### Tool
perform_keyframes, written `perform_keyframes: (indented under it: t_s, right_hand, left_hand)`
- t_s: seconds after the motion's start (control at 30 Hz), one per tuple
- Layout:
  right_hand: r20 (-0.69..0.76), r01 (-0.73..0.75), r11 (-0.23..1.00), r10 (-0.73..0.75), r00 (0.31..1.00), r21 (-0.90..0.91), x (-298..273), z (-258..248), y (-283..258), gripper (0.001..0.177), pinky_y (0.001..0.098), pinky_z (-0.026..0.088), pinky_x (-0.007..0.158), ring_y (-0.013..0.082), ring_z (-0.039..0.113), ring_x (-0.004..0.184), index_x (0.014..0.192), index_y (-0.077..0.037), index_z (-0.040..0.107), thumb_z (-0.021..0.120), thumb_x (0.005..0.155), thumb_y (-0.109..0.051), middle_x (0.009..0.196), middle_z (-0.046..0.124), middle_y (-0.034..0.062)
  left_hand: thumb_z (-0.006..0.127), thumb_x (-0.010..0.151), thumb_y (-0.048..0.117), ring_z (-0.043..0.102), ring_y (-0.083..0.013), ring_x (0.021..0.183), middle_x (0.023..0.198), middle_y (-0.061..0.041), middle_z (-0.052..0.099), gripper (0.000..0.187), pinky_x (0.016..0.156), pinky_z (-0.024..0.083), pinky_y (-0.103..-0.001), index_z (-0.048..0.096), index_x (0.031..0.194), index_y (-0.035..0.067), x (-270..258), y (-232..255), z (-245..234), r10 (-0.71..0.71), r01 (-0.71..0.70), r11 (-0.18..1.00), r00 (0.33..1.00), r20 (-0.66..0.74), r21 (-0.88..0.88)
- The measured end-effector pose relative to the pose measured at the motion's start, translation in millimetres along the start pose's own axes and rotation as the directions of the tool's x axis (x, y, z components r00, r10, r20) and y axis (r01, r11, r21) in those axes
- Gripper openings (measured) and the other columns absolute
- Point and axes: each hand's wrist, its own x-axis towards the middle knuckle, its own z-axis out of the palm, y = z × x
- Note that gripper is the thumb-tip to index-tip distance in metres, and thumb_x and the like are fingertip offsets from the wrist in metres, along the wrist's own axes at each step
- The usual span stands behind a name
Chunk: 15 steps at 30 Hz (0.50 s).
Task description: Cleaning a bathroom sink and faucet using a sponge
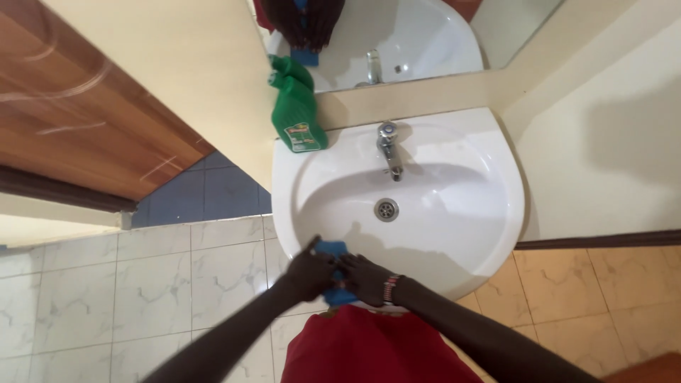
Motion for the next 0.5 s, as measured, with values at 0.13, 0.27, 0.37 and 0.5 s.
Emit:
perform_keyframes:
  t_s: [0.13, 0.27, 0.37, 0.5]
  right_hand:
    - [-0.173, -0.001, 0.977, -0.037, 0.984, -0.213, 78, 4, -26, 0.062, 0.0557, 0.034, 0.116, 0.0414, 0.028, 0.151, 0.157, -0.002, 0.033, 0.032, 0.110, -0.043, 0.160, 0.037, 0.0221]
    - [-0.229, -0.096, 0.995, 0.084, 0.970, -0.040, 73, -33, -61, 0.071, 0.0545, 0.027, 0.122, 0.0409, 0.019, 0.154, 0.158, 0.003, 0.025, 0.046, 0.106, -0.039, 0.163, 0.030, 0.0251]
    - [-0.218, -0.055, 0.996, 0.040, 0.975, -0.064, 43, -34, -63, 0.063, 0.0519, 0.031, 0.119, 0.0397, 0.026, 0.152, 0.155, 0.004, 0.032, 0.036, 0.110, -0.040, 0.160, 0.036, 0.0254]
    - [-0.066, -0.011, 1.000, 0.012, 0.998, 0.013, -20, -69, -83, 0.058, 0.0519, 0.033, 0.117, 0.0370, 0.035, 0.148, 0.146, -0.004, 0.050, 0.026, 0.111, -0.043, 0.154, 0.044, 0.0195]
  left_hand:
    - [0.063, 0.094, 0.039, 0.065, -0.0145, 0.118, 0.123, 0.000, 0.073, 0.039, 0.125, 0.011, -0.063, 0.070, 0.127, 0.019, -16, -58, 24, -0.115, 0.135, 0.982, 0.982, -0.149, 0.133]
    - [0.068, 0.089, 0.037, 0.056, -0.0173, 0.130, 0.133, 0.000, 0.066, 0.044, 0.129, 0.016, -0.054, 0.069, 0.126, 0.015, -33, -57, 2, -0.145, 0.192, 0.973, 0.942, -0.303, 0.130]
    - [0.062, 0.092, 0.032, 0.054, -0.0229, 0.132, 0.130, -0.004, 0.066, 0.042, 0.128, 0.019, -0.054, 0.066, 0.129, 0.012, -32, -31, 13, -0.190, 0.210, 0.977, 0.919, -0.345, 0.020]
    - [0.060, 0.090, 0.023, 0.061, -0.0327, 0.115, 0.114, -0.014, 0.069, 0.038, 0.119, 0.036, -0.054, 0.066, 0.124, 0.006, -7, 16, 60, -0.287, 0.157, 0.929, 0.876, -0.387, -0.334]
